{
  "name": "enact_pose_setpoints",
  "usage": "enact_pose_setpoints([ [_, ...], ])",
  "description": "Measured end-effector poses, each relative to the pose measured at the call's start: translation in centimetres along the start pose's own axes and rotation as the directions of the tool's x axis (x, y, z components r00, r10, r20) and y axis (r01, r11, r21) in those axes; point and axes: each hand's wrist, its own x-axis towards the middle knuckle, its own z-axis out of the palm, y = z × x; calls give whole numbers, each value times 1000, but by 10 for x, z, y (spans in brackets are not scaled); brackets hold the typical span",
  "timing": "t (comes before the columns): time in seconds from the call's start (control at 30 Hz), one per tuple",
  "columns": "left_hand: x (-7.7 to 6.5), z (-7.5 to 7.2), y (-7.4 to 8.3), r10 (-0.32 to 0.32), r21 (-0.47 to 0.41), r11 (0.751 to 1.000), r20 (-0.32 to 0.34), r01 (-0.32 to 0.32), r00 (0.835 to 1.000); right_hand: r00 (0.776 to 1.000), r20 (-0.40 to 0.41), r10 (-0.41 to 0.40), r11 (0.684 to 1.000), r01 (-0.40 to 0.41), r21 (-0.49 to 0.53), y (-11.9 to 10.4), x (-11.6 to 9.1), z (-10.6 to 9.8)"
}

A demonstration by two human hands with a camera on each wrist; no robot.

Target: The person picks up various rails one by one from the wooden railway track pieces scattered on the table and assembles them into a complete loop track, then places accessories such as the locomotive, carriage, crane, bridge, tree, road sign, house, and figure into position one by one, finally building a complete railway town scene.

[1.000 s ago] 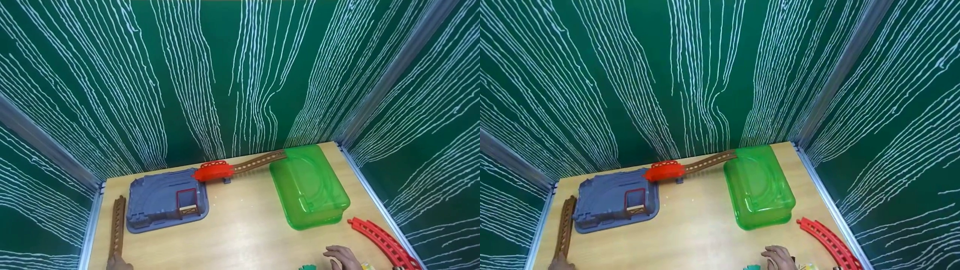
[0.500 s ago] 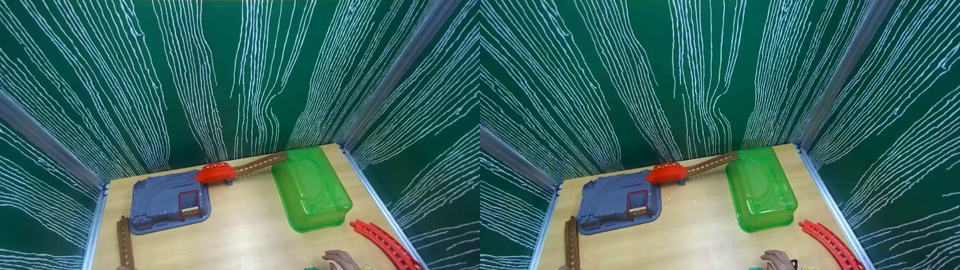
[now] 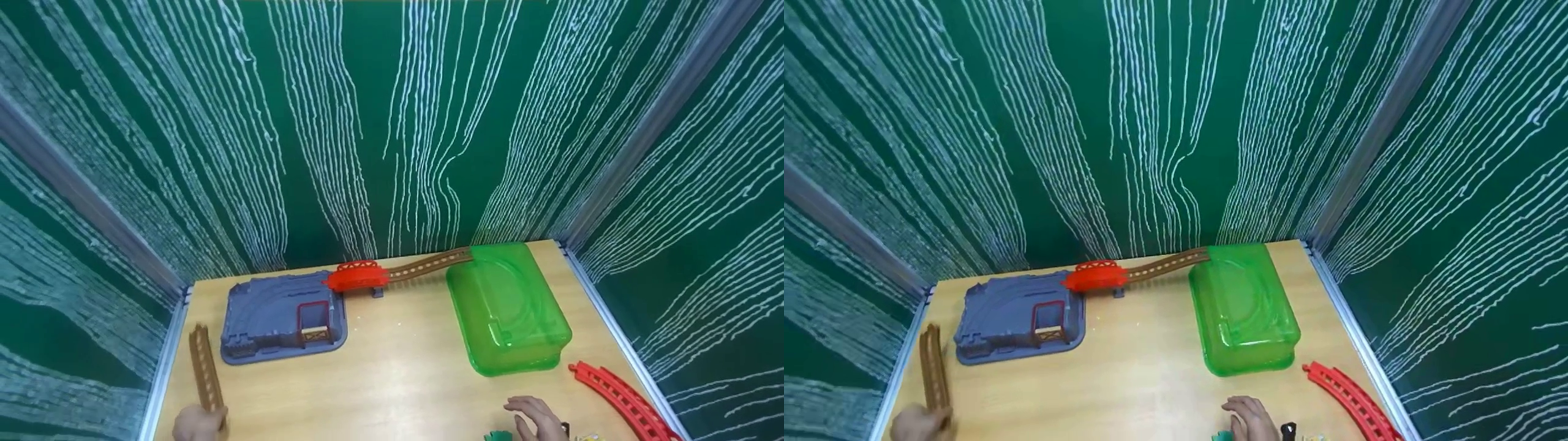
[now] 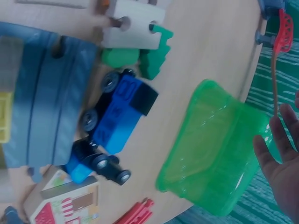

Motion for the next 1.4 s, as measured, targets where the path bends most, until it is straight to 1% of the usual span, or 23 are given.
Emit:
enact_pose_setpoints([
  [0.03,-2,-4,7,34,-12,999,-43,-35,998,1000,-2,-9,1000,9,13,-2,2,1],
  [0.1,-7,-11,22,102,-13,994,-127,-105,987,999,-7,-32,999,32,43,-7,8,3],
  [0.17,-13,-17,36,184,-12,982,-163,-188,969,999,-14,-45,996,46,73,-13,15,5],
  [0.23,-22,-22,51,269,23,963,-187,-269,945,999,-13,-38,995,39,89,-19,21,7],
  [0.3,-33,-23,67,367,64,930,-223,-362,903,1000,-5,-28,994,28,103,-25,27,9],
  [0.37,-46,-19,84,449,84,892,-273,-444,851,1000,8,-14,993,13,116,-31,33,12],
  [0.47,-67,-6,109,520,51,843,-335,-536,786,999,23,-25,990,22,141,-41,42,17],
  [0.5,-76,0,118,527,28,832,-348,-553,775,999,25,-28,988,24,154,-45,45,20],
  [0.57,-94,13,136,540,-18,811,-358,-584,761,998,23,-57,983,52,175,-55,52,26],
  [0.67,-126,36,162,558,-102,779,-338,-619,758,997,51,-63,975,50,217,-77,60,37],
  [0.77,-158,63,185,570,-223,745,-277,-629,773,986,166,1,953,-51,300,-104,67,48],
  [0.83,-178,81,197,586,-303,717,-225,-628,778,965,255,55,914,-151,375,-123,70,53],
  [0.87,-188,90,202,591,-335,707,-203,-623,781,953,293,72,886,-196,420,-132,71,54],
  [0.93,-206,106,211,609,-362,685,-193,-632,770,929,355,105,810,-287,512,-150,74,54],
  [1.03,-227,126,219,639,-323,653,-250,-685,727,898,396,191,674,-413,612,-168,74,50],
  [1.1,-238,136,222,655,-253,636,-323,-729,683,877,408,254,584,-476,658,-172,72,47],
  [1.13,-242,140,222,660,-229,630,-346,-742,667,868,411,279,545,-496,676,-171,69,47],
  [1.17,-246,143,222,664,-215,624,-360,-751,655,865,404,297,534,-501,681,-168,66,47],
  [1.2,-250,145,221,670,-221,616,-357,-756,651,862,406,303,517,-507,690,-164,63,47],
  [1.27,-256,147,219,687,-278,598,-304,-752,660,854,433,287,483,-520,705,-154,56,43],
  [1.33,-259,145,215,694,-378,592,-212,-712,688,845,478,240,475,-532,701,-141,51,35],
  [1.37,-260,143,214,688,-436,591,-167,-679,706,836,506,212,477,-541,693,-135,50,29],
  [1.4,-260,141,213,682,-494,588,-123,-640,721,820,544,178,468,-557,686,-130,49,22],
])
